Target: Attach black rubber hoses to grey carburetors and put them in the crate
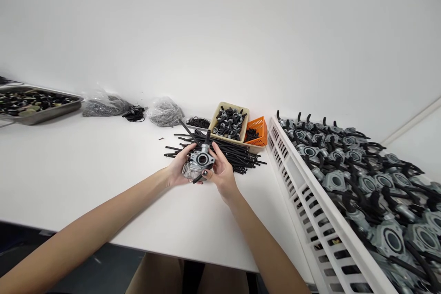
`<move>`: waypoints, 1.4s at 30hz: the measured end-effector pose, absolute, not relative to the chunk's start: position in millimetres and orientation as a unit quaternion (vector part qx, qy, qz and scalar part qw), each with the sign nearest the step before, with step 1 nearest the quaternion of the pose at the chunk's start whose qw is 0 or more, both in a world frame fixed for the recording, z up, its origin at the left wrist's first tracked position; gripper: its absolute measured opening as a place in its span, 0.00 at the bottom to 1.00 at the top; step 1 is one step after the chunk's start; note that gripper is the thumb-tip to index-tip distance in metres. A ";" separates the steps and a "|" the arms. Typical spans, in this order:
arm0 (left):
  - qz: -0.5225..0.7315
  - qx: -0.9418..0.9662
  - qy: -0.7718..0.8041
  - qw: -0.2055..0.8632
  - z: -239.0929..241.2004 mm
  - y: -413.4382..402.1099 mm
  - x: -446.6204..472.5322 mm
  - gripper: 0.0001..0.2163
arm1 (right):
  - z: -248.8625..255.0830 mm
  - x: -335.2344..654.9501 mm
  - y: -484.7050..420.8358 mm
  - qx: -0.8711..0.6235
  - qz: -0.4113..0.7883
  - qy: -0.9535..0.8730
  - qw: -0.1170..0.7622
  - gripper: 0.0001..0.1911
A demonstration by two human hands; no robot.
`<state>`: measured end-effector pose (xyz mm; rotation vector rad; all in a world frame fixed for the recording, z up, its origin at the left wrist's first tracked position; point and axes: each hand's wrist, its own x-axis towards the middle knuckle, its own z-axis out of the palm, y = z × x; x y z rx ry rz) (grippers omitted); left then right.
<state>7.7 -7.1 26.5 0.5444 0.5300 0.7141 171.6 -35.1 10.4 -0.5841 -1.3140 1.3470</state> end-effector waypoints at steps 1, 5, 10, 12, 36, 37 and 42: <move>0.341 0.261 0.251 0.868 25.3 -6.6 7.8 0.23 | 10.5 172.2 -35.0 -0.248 0.569 -0.558 0.551 0.52; 0.355 0.257 0.244 0.865 23.8 -6.4 7.3 0.21 | 9.9 173.9 -33.9 -0.243 0.569 -0.558 0.552 0.52; 0.369 0.262 0.227 0.862 23.5 -9.4 7.9 0.18 | 9.6 177.3 -31.9 -0.240 0.585 -0.551 0.544 0.54; 0.375 0.271 0.210 0.861 22.4 -9.5 8.6 0.17 | 10.3 178.4 -31.8 -0.241 0.586 -0.551 0.543 0.55; 0.661 0.485 0.395 0.414 16.9 -0.2 11.4 0.15 | -0.8 169.9 -32.3 -0.416 0.319 -0.690 0.499 0.07; 0.661 0.491 0.396 0.406 16.9 -0.6 11.6 0.15 | -1.6 169.3 -32.5 -0.409 0.331 -0.690 0.496 0.07; 0.664 0.455 0.394 0.443 14.4 -0.1 15.9 0.15 | -4.8 166.2 -31.8 -0.390 0.370 -0.665 0.518 0.09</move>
